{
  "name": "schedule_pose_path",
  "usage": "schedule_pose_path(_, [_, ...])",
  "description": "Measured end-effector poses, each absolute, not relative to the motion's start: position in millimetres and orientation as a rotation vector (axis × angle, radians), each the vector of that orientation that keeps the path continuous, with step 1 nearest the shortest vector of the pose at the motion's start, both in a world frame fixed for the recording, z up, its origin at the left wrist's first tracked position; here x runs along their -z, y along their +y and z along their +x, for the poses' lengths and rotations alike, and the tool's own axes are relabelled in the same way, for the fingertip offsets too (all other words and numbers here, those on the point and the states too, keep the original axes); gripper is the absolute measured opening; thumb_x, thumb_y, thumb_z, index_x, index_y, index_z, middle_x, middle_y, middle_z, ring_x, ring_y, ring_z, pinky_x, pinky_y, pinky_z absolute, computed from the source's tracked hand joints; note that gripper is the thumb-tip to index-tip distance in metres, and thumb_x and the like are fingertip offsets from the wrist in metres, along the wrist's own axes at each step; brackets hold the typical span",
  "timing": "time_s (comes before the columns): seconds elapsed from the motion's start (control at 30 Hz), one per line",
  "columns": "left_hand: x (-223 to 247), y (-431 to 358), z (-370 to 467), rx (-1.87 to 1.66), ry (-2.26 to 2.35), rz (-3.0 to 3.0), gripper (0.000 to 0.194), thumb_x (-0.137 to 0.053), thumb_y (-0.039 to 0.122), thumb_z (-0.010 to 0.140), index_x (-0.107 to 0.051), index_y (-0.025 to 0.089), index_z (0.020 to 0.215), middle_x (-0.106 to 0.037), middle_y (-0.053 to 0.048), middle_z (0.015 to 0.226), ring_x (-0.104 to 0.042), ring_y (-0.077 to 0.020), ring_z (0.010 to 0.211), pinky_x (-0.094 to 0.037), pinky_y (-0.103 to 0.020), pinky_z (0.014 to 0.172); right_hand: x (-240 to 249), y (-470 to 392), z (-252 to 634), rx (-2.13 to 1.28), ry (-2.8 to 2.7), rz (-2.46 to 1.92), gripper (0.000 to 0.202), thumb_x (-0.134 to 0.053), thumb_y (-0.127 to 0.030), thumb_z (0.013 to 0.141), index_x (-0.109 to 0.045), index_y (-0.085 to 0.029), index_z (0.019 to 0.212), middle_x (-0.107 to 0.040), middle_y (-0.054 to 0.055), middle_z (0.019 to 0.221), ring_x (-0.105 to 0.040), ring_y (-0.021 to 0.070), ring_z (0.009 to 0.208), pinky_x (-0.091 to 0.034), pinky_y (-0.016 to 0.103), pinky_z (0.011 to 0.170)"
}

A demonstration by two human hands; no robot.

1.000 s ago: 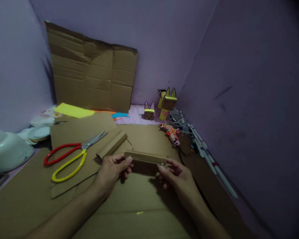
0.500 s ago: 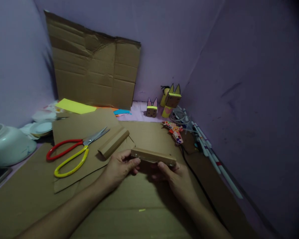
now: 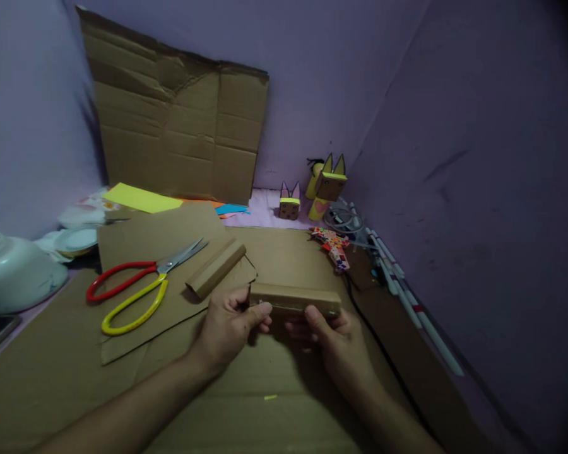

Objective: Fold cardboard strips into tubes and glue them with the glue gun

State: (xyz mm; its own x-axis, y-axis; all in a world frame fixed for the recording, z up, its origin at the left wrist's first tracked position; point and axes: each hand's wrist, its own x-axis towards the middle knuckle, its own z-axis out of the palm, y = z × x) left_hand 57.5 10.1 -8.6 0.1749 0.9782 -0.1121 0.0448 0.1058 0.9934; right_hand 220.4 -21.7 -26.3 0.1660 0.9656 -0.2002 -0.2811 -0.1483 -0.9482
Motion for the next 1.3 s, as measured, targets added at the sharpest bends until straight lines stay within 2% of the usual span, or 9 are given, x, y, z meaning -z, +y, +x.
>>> schedule_pose_path(0.13, [8,15,54,-0.985,1.146,1.26,0.017,-0.067,0.028,0.062,-0.06,0.014,0.055,-0.061,0.0,0.05,-0.053,-0.0098,0.046,-0.041,-0.019,0.041,30,-19,225,-1.372,-0.745,-1.163,0.041,-0.076,-0.051,0.06,-0.063,-0.014,0.074,-0.073,0.007,0.065,-0.067,0.018,0.048,-0.057,0.03,0.047])
schedule_pose_path(0.33, [8,13,57,-0.87,1.081,1.261,0.02,-0.068,0.033,0.062,-0.064,0.013,0.062,-0.065,-0.004,0.055,-0.059,-0.014,0.047,-0.047,-0.023,0.043,32,-24,227,-1.136,-0.753,-1.237,0.041,-0.075,-0.052,0.058,-0.062,-0.016,0.071,-0.071,0.005,0.057,-0.069,0.0208,0.049,-0.056,0.029,0.048])
schedule_pose_path(0.57, [11,12,53,-0.945,1.134,1.333,0.023,-0.063,0.031,0.067,-0.06,0.014,0.052,-0.059,-0.002,0.046,-0.05,-0.0102,0.038,-0.04,-0.021,0.036,30,-25,225,-1.268,-0.833,-1.182,0.039,-0.07,-0.053,0.064,-0.064,-0.016,0.072,-0.069,0.004,0.064,-0.066,0.0191,0.055,-0.056,0.031,0.052])
schedule_pose_path(0.73, [10,10,55,-0.911,1.061,1.383,0.021,-0.066,0.03,0.064,-0.063,0.013,0.053,-0.06,-0.002,0.05,-0.055,-0.0116,0.047,-0.044,-0.021,0.044,36,-23,232,-1.115,-0.89,-1.247,0.034,-0.069,-0.049,0.067,-0.066,-0.015,0.066,-0.063,0.002,0.06,-0.058,0.0167,0.056,-0.049,0.027,0.051])
schedule_pose_path(0.93, [10,7,59,-0.928,1.09,1.271,0.025,-0.065,0.033,0.064,-0.061,0.012,0.052,-0.06,-0.002,0.048,-0.056,-0.0122,0.041,-0.045,-0.022,0.039,38,-26,230,-1.016,-0.884,-1.287,0.032,-0.07,-0.044,0.067,-0.064,-0.015,0.056,-0.055,-0.002,0.05,-0.048,0.011,0.049,-0.039,0.021,0.047])
schedule_pose_path(1.07, [17,10,56,-0.929,1.089,1.217,0.026,-0.064,0.034,0.067,-0.059,0.012,0.054,-0.059,-0.002,0.047,-0.054,-0.0106,0.039,-0.042,-0.02,0.038,35,-25,226,-1.125,-0.886,-1.229,0.031,-0.067,-0.047,0.07,-0.066,-0.017,0.062,-0.061,0.0,0.057,-0.055,0.0147,0.053,-0.044,0.024,0.047])
schedule_pose_path(1.2, [20,14,51,-0.879,1.0,1.197,0.03,-0.063,0.041,0.07,-0.061,0.012,0.062,-0.062,-0.003,0.054,-0.056,-0.0115,0.047,-0.045,-0.022,0.044,31,-22,227,-1.312,-0.75,-1.125,0.027,-0.071,-0.045,0.067,-0.07,-0.018,0.07,-0.067,0.002,0.066,-0.062,0.0169,0.061,-0.053,0.026,0.051])
schedule_pose_path(1.3, [15,15,50,-0.855,0.958,1.248,0.028,-0.068,0.039,0.064,-0.064,0.011,0.069,-0.062,-0.002,0.059,-0.055,-0.0114,0.051,-0.043,-0.021,0.045,29,-21,228,-1.383,-0.632,-1.112,0.03,-0.074,-0.045,0.064,-0.071,-0.016,0.07,-0.07,0.003,0.068,-0.064,0.0156,0.06,-0.056,0.025,0.052])
